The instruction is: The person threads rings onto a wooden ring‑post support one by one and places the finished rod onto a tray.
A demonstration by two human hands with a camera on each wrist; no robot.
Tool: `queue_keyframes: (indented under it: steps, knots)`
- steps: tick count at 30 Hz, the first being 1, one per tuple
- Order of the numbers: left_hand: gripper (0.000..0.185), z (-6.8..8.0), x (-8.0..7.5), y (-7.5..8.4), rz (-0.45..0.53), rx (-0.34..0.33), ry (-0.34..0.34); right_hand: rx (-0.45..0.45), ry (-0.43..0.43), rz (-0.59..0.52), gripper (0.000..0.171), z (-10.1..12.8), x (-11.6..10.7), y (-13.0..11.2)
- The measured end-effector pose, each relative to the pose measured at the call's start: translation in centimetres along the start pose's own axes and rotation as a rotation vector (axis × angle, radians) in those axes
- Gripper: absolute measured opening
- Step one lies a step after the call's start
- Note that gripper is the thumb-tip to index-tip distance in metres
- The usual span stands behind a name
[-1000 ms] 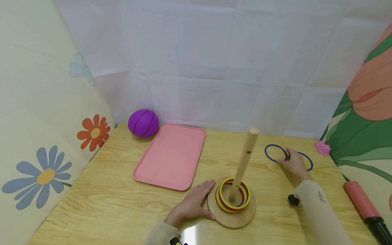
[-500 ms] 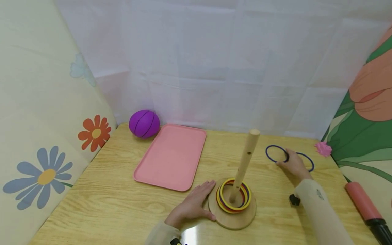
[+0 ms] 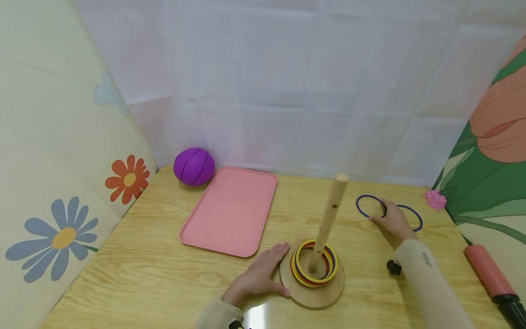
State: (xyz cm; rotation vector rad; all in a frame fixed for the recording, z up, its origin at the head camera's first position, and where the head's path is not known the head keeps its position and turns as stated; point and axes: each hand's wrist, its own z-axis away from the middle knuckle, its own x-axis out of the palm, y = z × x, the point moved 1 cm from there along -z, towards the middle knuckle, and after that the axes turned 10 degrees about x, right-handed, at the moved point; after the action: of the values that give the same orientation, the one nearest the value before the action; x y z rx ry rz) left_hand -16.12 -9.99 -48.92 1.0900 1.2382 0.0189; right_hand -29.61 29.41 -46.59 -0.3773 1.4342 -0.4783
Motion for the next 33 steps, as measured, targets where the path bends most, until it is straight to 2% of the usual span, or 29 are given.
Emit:
queue_keyframes:
  steps: [8,15,23,33]
  knots:
    - [0.111,-0.02,-0.10,0.01,-0.005,-0.007,-0.002,-0.055,-0.007,0.019,0.077,-0.33,0.13,-0.02]
    - [0.112,0.03,-0.13,0.13,0.010,-0.022,-0.007,-0.081,-0.029,-0.017,0.083,-0.75,0.60,-0.13]
    - [0.112,-0.03,-0.11,0.14,-0.001,0.000,-0.005,-0.099,-0.040,-0.033,0.082,-0.96,0.82,-0.32]
    - [0.112,-0.08,-0.12,0.17,-0.006,-0.011,-0.009,-0.193,-0.142,-0.111,0.081,-0.09,0.65,-0.55]
